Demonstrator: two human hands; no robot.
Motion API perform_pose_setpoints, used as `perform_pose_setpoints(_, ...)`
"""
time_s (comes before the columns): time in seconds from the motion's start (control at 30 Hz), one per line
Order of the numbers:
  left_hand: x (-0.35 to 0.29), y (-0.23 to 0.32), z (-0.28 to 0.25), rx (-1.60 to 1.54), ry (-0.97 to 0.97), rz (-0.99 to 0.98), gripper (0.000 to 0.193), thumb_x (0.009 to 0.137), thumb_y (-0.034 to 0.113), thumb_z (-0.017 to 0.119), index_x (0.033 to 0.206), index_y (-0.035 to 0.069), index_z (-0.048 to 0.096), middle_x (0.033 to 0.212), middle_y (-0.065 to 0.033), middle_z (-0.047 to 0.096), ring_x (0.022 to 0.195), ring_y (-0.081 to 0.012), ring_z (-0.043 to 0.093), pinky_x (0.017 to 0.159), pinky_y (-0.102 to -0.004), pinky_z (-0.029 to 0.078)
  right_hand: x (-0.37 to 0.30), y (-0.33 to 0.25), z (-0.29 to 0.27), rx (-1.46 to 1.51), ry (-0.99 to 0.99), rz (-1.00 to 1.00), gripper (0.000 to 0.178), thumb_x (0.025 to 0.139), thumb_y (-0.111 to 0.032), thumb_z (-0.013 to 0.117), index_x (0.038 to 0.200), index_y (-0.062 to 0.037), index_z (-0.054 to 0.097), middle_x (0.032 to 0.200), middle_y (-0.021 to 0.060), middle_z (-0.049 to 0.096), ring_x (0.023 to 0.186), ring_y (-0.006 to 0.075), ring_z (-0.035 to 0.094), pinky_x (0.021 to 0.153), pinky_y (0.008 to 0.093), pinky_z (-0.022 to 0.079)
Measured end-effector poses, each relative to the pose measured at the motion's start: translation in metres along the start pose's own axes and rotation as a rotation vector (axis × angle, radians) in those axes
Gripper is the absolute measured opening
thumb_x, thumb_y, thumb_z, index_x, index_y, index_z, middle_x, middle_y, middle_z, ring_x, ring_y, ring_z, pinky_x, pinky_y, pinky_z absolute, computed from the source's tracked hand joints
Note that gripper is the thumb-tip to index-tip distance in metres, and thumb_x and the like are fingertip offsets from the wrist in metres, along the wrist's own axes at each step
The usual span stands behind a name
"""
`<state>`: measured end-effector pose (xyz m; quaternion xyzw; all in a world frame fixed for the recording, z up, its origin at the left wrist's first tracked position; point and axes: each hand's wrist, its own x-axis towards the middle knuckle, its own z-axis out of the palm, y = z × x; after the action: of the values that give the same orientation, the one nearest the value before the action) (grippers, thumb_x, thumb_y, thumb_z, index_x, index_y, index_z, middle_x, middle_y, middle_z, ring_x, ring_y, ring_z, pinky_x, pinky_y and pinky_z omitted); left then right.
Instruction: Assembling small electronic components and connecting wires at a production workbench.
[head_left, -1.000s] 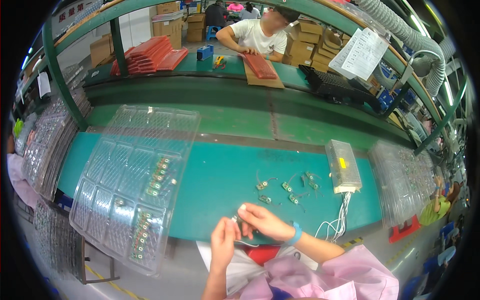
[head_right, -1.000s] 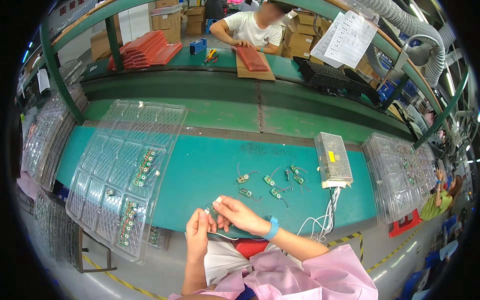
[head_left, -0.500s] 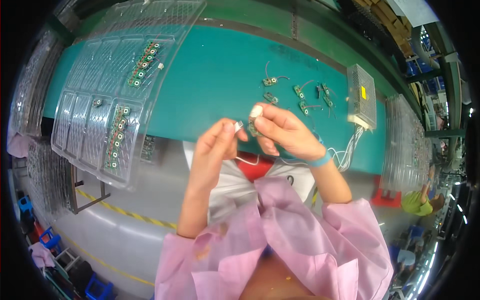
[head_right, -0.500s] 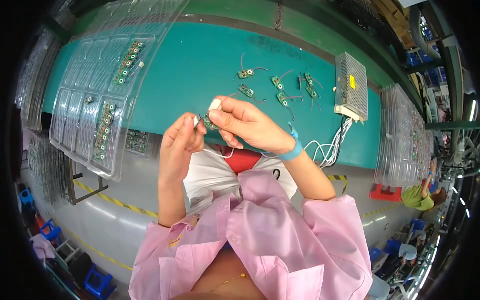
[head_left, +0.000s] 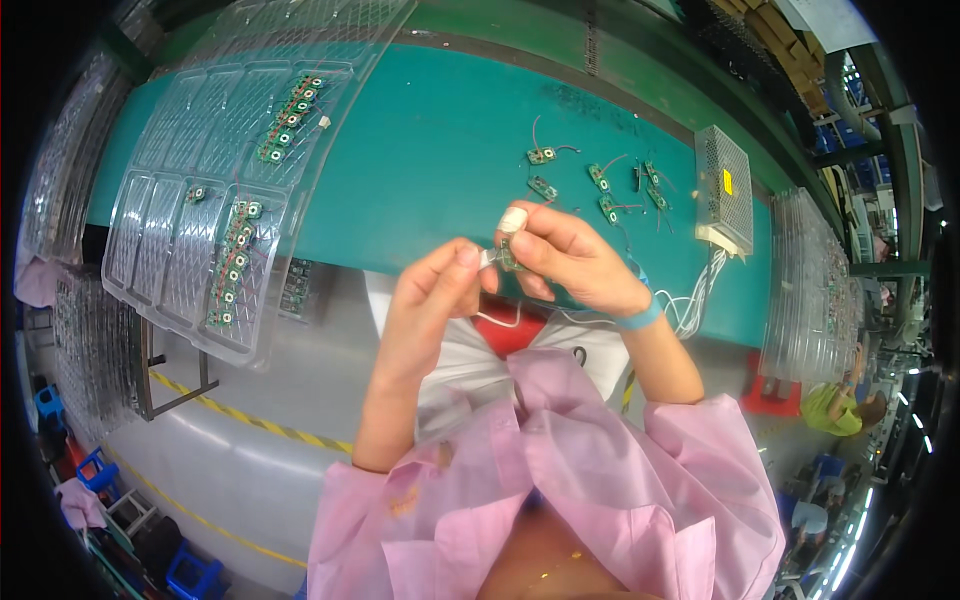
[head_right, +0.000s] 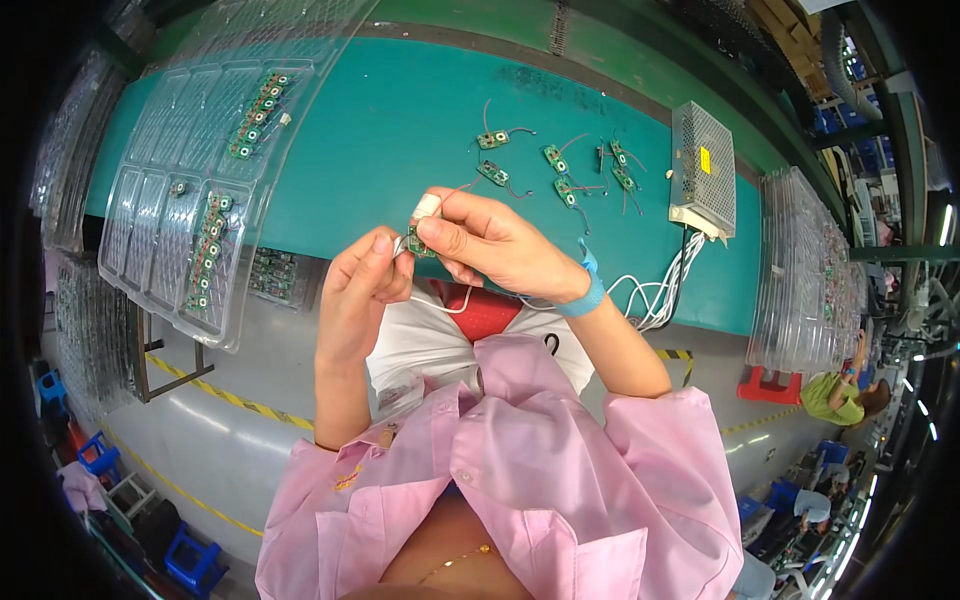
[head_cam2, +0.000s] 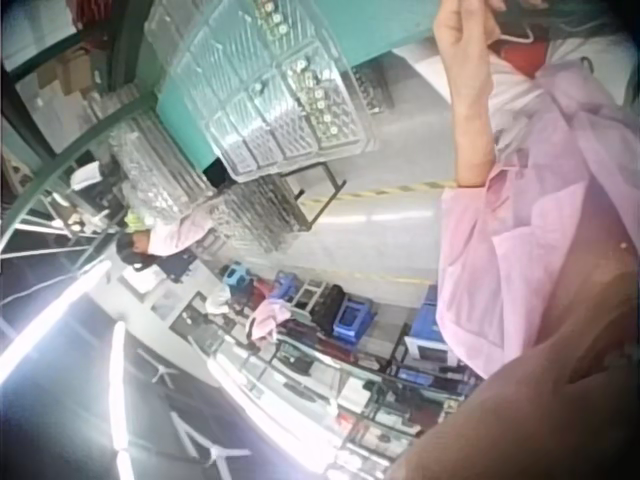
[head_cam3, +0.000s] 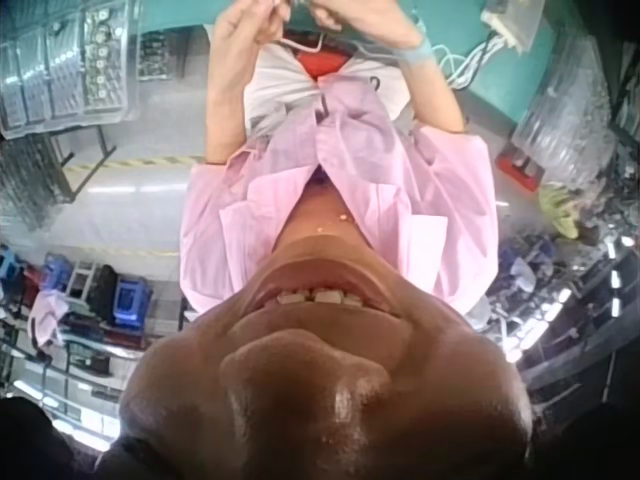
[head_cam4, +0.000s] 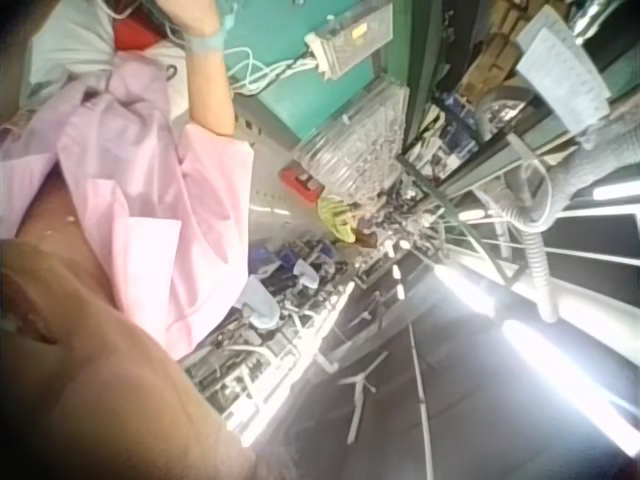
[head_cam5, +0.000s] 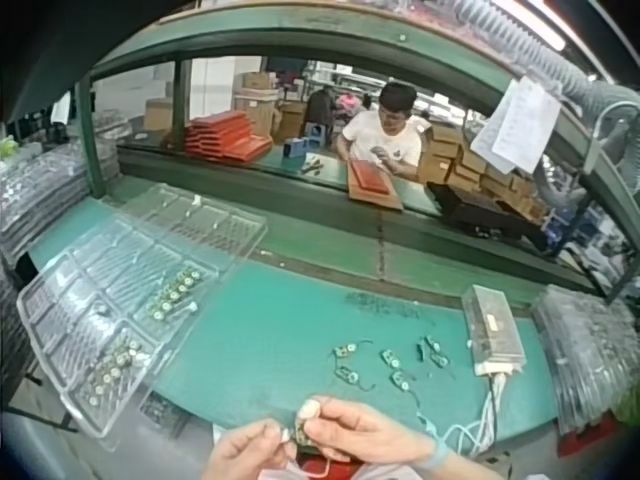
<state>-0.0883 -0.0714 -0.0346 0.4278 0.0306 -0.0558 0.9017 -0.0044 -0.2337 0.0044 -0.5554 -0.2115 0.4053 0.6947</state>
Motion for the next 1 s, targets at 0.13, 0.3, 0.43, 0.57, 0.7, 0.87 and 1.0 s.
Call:
perform_pose_setpoints(0.13, 0.001, 0.000, -0.001, 0.007, -0.015, -0.011, 0.025, 0.096, 0.022, 0.046, 0.081, 0.005, 0.056, 0.064, 0.0049, 0.045, 0.054, -0.0023, 0.030, 0.051, -0.0163, 0.026, 0.002, 0.000, -0.001, -0.020, -0.005, -0.011, 0.015, 0.096, -0.016, 0.048, 0.101, -0.0039, 0.054, 0.070, -0.0006, 0.050, 0.056, 0.0061, 0.043, 0.049, 0.0169, 0.035)
perform_pose_setpoints(0.3, 0.001, 0.001, -0.003, 0.058, -0.008, -0.005, 0.024, 0.096, 0.022, 0.046, 0.081, 0.006, 0.055, 0.068, 0.0041, 0.047, 0.056, -0.0027, 0.031, 0.052, -0.0157, 0.026, 0.005, 0.002, -0.003, -0.057, -0.034, 0.052, 0.015, 0.097, -0.018, 0.046, 0.098, -0.0048, 0.054, 0.071, -0.0004, 0.051, 0.058, 0.0064, 0.043, 0.050, 0.0170, 0.036)
perform_pose_setpoints(0.43, 0.005, -0.002, -0.010, 0.091, -0.056, -0.012, 0.024, 0.097, 0.023, 0.046, 0.082, 0.007, 0.054, 0.072, 0.0031, 0.048, 0.059, -0.0030, 0.032, 0.054, -0.0150, 0.027, 0.007, 0.003, -0.005, -0.163, -0.039, 0.163, 0.017, 0.097, -0.020, 0.045, 0.096, -0.0055, 0.054, 0.071, 0.0005, 0.051, 0.059, 0.0067, 0.043, 0.050, 0.0178, 0.037)
perform_pose_setpoints(0.57, 0.008, -0.007, -0.020, 0.058, -0.058, -0.035, 0.023, 0.097, 0.023, 0.046, 0.083, 0.006, 0.053, 0.073, 0.0026, 0.048, 0.059, -0.0033, 0.033, 0.055, -0.0151, 0.027, 0.014, 0.003, -0.009, -0.283, -0.084, 0.191, 0.020, 0.098, -0.022, 0.044, 0.095, -0.0050, 0.053, 0.072, 0.0021, 0.053, 0.059, 0.0072, 0.044, 0.050, 0.0183, 0.038)
perform_pose_setpoints(0.7, 0.012, -0.010, -0.015, -0.064, -0.064, -0.018, 0.022, 0.098, 0.023, 0.045, 0.084, 0.006, 0.052, 0.073, 0.0022, 0.048, 0.060, -0.0036, 0.033, 0.055, -0.0154, 0.027, 0.019, -0.007, -0.012, -0.204, -0.101, 0.214, 0.025, 0.098, -0.026, 0.042, 0.091, -0.0044, 0.054, 0.070, 0.0030, 0.054, 0.058, 0.0078, 0.044, 0.050, 0.0189, 0.038)
perform_pose_setpoints(0.87, 0.012, -0.011, -0.014, -0.158, -0.064, 0.022, 0.022, 0.098, 0.022, 0.044, 0.085, 0.006, 0.051, 0.073, 0.0019, 0.047, 0.059, -0.0043, 0.032, 0.055, -0.0159, 0.028, 0.019, -0.020, -0.004, -0.117, -0.047, 0.239, 0.033, 0.099, -0.031, 0.041, 0.084, -0.0040, 0.054, 0.065, 0.0031, 0.053, 0.054, 0.0088, 0.044, 0.049, 0.0196, 0.039)
perform_pose_setpoints(1.0, 0.011, -0.011, -0.013, -0.140, -0.045, 0.038, 0.023, 0.099, 0.022, 0.042, 0.085, 0.006, 0.050, 0.071, 0.0020, 0.045, 0.059, -0.0048, 0.031, 0.054, -0.0163, 0.027, 0.019, -0.018, 0.001, -0.149, -0.033, 0.226, 0.038, 0.099, -0.034, 0.040, 0.079, -0.0043, 0.054, 0.061, 0.0026, 0.051, 0.051, 0.0095, 0.044, 0.047, 0.0201, 0.039)
